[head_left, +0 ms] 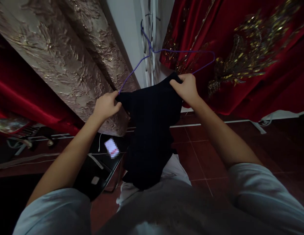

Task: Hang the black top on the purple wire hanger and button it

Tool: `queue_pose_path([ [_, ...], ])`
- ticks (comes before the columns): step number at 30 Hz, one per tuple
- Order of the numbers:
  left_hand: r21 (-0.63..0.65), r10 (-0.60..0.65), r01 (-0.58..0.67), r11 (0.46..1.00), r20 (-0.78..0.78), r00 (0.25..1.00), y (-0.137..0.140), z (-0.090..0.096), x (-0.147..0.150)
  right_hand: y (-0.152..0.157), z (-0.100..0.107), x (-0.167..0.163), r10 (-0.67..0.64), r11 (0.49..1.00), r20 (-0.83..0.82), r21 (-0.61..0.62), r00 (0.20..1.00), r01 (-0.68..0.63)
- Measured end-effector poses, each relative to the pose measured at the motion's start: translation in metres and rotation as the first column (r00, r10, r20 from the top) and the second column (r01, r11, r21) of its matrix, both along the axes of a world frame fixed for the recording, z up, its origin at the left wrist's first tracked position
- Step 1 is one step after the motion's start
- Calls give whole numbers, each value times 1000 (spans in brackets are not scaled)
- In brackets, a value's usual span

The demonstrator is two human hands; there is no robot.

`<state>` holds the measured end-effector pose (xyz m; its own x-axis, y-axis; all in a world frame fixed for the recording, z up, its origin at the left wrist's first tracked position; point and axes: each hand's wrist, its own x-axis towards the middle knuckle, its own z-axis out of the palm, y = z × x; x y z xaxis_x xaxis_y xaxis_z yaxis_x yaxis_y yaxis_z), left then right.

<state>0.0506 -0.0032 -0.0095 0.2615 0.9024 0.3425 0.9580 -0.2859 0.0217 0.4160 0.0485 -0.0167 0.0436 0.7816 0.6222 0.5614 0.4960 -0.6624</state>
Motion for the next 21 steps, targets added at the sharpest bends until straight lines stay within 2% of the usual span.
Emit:
queue_pose_path([
  [2,26,-45,45,999,27,999,-7,15,-5,0,1,3,-7,1000,-12,9,1000,7],
  [4,90,-126,114,989,133,983,-9,29,-5,0,0,4,-1,1000,-33,0,999,1],
  [7,196,-274,220,956,317,908,2,44,12,-6,-7,-7,45,996,-106,-69,993,-53],
  [10,275,-405,315,909,395,824,25,51,39,-20,-15,-30,117,986,-149,-104,982,-133],
  [13,288,-369,254,923,486,792,50,52,58,-36,-15,-47,218,974,-90,-40,972,-222],
  [15,275,-337,214,937,555,761,64,52,59,-47,-9,-44,235,972,-45,4,971,-235],
  [18,290,-375,249,924,562,738,78,49,48,-59,3,-20,138,986,-49,96,989,-133],
  [21,184,-298,235,954,643,705,83,36,43,-55,5,9,-1,988,-103,156,995,17],
])
